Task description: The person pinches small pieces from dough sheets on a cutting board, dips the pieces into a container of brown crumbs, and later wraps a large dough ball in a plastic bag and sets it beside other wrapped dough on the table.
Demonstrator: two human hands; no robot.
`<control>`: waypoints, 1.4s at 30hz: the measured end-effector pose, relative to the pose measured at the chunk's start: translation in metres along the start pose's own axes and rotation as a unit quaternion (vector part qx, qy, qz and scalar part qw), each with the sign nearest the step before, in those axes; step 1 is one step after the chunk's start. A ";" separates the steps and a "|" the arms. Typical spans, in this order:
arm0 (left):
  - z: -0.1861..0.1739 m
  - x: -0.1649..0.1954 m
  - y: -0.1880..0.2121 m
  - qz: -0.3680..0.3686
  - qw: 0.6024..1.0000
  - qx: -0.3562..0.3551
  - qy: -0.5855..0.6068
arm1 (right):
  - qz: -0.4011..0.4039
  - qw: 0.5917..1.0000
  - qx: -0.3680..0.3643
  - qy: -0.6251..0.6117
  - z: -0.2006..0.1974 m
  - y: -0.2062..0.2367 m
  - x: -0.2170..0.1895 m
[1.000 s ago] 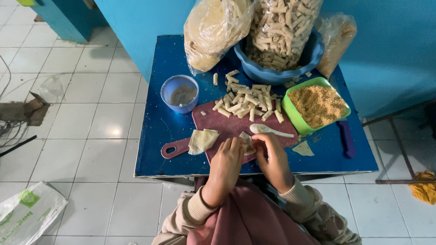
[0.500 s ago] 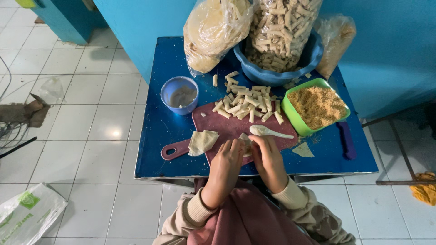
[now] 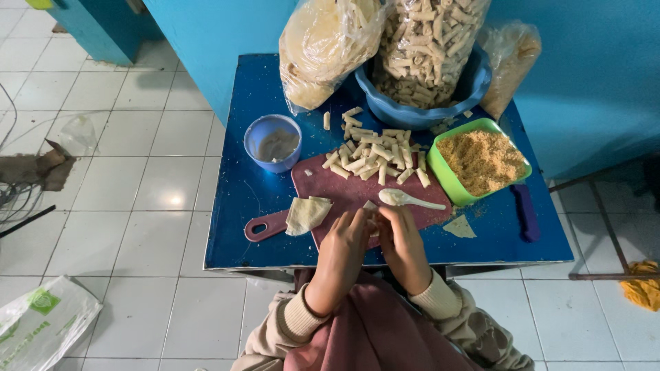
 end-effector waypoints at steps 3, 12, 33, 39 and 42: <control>0.001 0.000 0.000 0.004 1.000 0.002 -0.008 | -0.012 1.000 -0.002 -0.011 0.001 0.000 -0.002; 0.003 -0.006 0.002 0.024 1.000 0.001 -0.005 | -0.079 0.991 -0.041 0.097 -0.007 -0.003 0.001; -0.028 -0.010 -0.002 0.248 0.968 -0.012 -0.038 | -0.186 0.972 -0.113 0.086 -0.014 -0.015 0.003; -0.026 -0.012 -0.001 0.291 0.955 -0.016 -0.056 | -0.176 0.974 -0.126 0.069 -0.014 -0.020 0.003; -0.020 -0.017 -0.001 0.288 0.955 -0.006 -0.064 | -0.187 0.971 -0.134 0.063 -0.015 -0.022 0.003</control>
Point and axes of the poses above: each hand's wrist, its own y-axis away from the middle knuckle, its own z-axis out of the palm, x = y × z, the point moved 4 cm from there along -y, towards the middle knuckle, and after that the axes turned 12 degrees about x, right-handed, at the moved point
